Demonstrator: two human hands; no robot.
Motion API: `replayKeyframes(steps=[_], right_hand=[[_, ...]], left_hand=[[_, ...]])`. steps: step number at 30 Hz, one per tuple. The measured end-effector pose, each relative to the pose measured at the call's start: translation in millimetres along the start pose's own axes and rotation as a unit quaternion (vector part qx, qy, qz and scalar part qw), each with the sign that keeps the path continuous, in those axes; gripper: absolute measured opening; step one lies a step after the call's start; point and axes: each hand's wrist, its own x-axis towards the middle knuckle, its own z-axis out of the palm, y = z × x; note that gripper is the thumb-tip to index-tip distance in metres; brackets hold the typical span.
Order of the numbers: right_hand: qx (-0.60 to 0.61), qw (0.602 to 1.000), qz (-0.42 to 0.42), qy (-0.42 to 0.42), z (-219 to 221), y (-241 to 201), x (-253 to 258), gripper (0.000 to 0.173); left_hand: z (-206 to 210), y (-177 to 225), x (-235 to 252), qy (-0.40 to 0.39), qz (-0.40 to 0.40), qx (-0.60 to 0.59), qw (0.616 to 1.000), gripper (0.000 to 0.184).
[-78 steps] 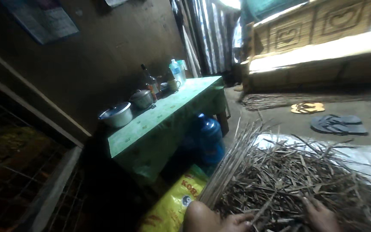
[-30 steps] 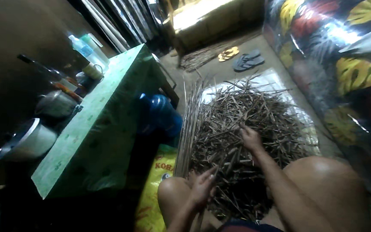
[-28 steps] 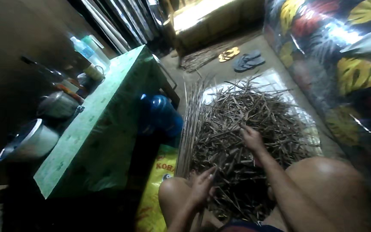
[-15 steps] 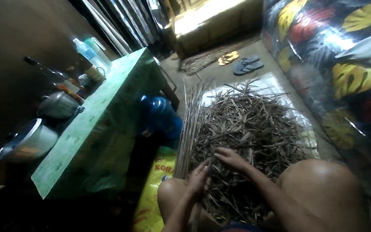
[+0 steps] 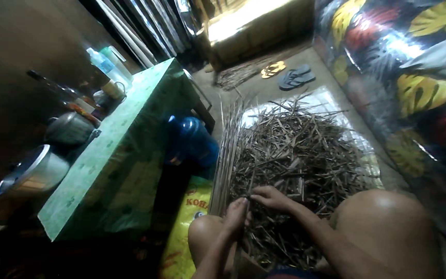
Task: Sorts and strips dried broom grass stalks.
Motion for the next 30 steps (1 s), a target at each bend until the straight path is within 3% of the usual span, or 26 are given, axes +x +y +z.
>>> replayKeyframes(steps=[3, 7, 16, 21, 23, 26, 30], right_hand=[[-0.059, 0.998, -0.027, 0.013, -2.1, 5.2, -1.4, 0.035], [-0.097, 0.994, 0.008, 0.057, -11.3, 13.4, -2.6, 0.037], [-0.068, 0.965, 0.125, 0.221, -52.4, 42.6, -2.9, 0.043], [0.007, 0.92, 0.18, 0.349, -70.6, 52.6, -1.5, 0.041], [0.036, 0.926, 0.184, 0.327, -71.1, 46.9, -1.2, 0.041], [0.11, 0.956, 0.182, 0.201, -57.3, 21.0, -3.0, 0.037], [0.192, 0.968, 0.148, 0.064, -30.7, -1.9, -8.7, 0.031]], left_hand=[[-0.5, -4.2, 2.9, -0.003, 0.003, -0.01, 1.0, 0.03], [-0.4, -6.0, -2.8, -0.013, -0.013, -0.012, 1.0, 0.031], [-0.7, -18.0, -26.6, -0.064, -0.035, -0.012, 0.997, 0.033], [-7.2, -26.8, -35.9, -0.093, -0.032, -0.026, 0.995, 0.033], [-11.0, -28.3, -34.4, -0.084, -0.031, -0.026, 0.996, 0.033], [-9.9, -22.0, -27.4, -0.06, -0.032, -0.017, 0.998, 0.036], [-2.1, -15.3, -16.6, -0.069, -0.039, -0.003, 0.997, 0.037]])
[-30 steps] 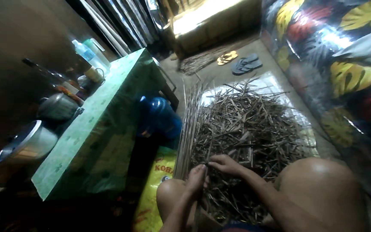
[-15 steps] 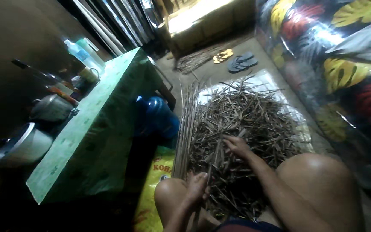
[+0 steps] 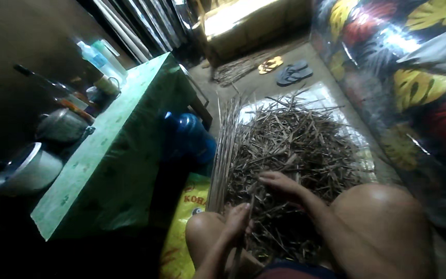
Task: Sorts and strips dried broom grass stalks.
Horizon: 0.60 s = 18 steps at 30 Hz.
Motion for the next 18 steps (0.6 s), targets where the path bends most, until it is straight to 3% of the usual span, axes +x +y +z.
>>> replayKeyframes(steps=[2, 6, 9, 16, 18], right_hand=[[0.009, 1.0, -0.009, -0.002, 2.9, 0.8, 0.8, 0.03], [0.055, 0.99, 0.015, 0.127, -15.6, -0.1, 7.9, 0.033], [0.055, 0.985, 0.013, 0.165, -26.6, 2.0, 8.2, 0.034], [0.049, 0.998, 0.035, 0.008, 23.3, -5.0, -3.5, 0.029], [0.088, 0.996, 0.03, 0.015, 39.3, 3.2, -0.8, 0.03]], left_hand=[[4.2, 3.0, 2.1, -0.013, -0.005, -0.008, 1.0, 0.04], [3.3, 1.5, -5.1, -0.027, -0.05, -0.006, 0.998, 0.042], [-5.3, -5.5, -6.8, -0.027, -0.04, 0.004, 0.999, 0.035], [-3.3, 8.6, 10.6, 0.058, 0.034, 0.023, 0.997, 0.026], [0.0, 12.7, 14.2, 0.073, 0.051, 0.046, 0.995, 0.025]])
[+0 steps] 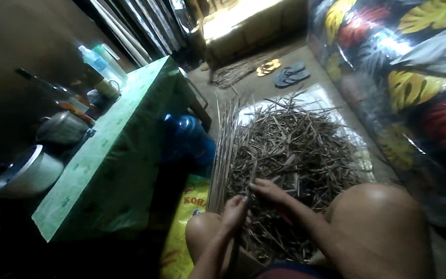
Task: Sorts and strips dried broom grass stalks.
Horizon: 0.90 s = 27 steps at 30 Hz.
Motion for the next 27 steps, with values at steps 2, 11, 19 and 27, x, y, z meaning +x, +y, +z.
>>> replayKeyframes(steps=[2, 11, 19, 27], right_hand=[[0.001, 0.999, -0.028, 0.016, 4.5, 4.6, 1.9, 0.03], [-0.282, 0.943, -0.177, -0.018, -23.4, 13.6, 8.7, 0.035], [-0.287, 0.934, -0.213, -0.028, -33.3, 18.7, 12.2, 0.033], [-0.304, 0.917, -0.085, 0.244, -86.5, 12.5, 18.4, 0.038]], left_hand=[[1.8, 2.0, 1.7, 0.006, 0.008, 0.009, 1.0, 0.026], [2.1, 1.2, -0.2, -0.008, -0.027, -0.055, 0.998, 0.026], [3.7, -3.9, 1.8, -0.013, -0.036, -0.077, 0.996, 0.027], [-7.2, -15.3, -20.1, -0.079, -0.053, -0.056, 0.994, 0.028]])
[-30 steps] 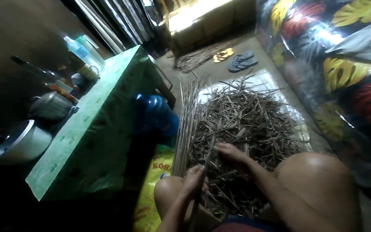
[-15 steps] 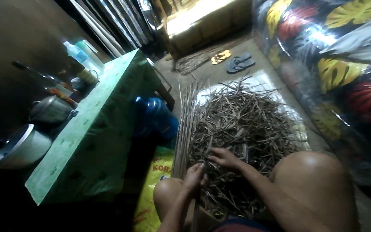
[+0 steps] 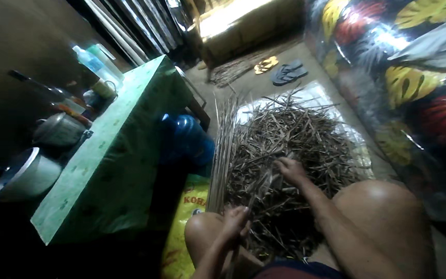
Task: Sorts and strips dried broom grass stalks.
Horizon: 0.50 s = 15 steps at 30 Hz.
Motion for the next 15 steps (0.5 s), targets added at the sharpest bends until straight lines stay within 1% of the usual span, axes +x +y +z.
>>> replayKeyframes(steps=[2, 3, 5, 8, 10, 11, 13, 15], right_hand=[[0.019, 0.997, 0.057, 0.052, -6.5, -6.7, 1.3, 0.039], [0.03, 0.995, 0.08, 0.051, -7.4, -8.4, 0.4, 0.04], [0.056, 0.994, 0.095, 0.006, -5.7, -11.6, -3.0, 0.04], [0.071, 0.988, 0.032, -0.13, 1.4, -24.2, -11.6, 0.036], [0.068, 0.974, -0.012, -0.217, 10.4, -38.9, -22.7, 0.034], [0.059, 0.967, -0.028, -0.248, 15.6, -44.8, -27.6, 0.035], [0.017, 0.961, -0.065, -0.267, 27.5, -48.3, -33.4, 0.035], [-0.025, 0.968, -0.082, -0.237, 33.4, -47.4, -35.7, 0.036]], left_hand=[[-2.3, -3.9, -0.2, 0.004, 0.002, -0.001, 1.0, 0.029], [-3.7, -6.4, 1.0, 0.007, 0.003, -0.003, 1.0, 0.029], [-5.8, -8.2, 3.9, 0.015, 0.005, -0.008, 1.0, 0.029], [-4.6, -4.5, 5.3, 0.022, 0.011, -0.002, 1.0, 0.028], [-2.9, -2.0, 5.8, 0.026, 0.015, 0.006, 1.0, 0.027], [-1.1, -1.0, 5.8, 0.03, 0.018, 0.008, 0.999, 0.027], [3.1, 0.4, 5.1, 0.042, 0.023, 0.019, 0.999, 0.027], [5.2, -1.0, 4.2, 0.051, 0.033, 0.031, 0.998, 0.028]])
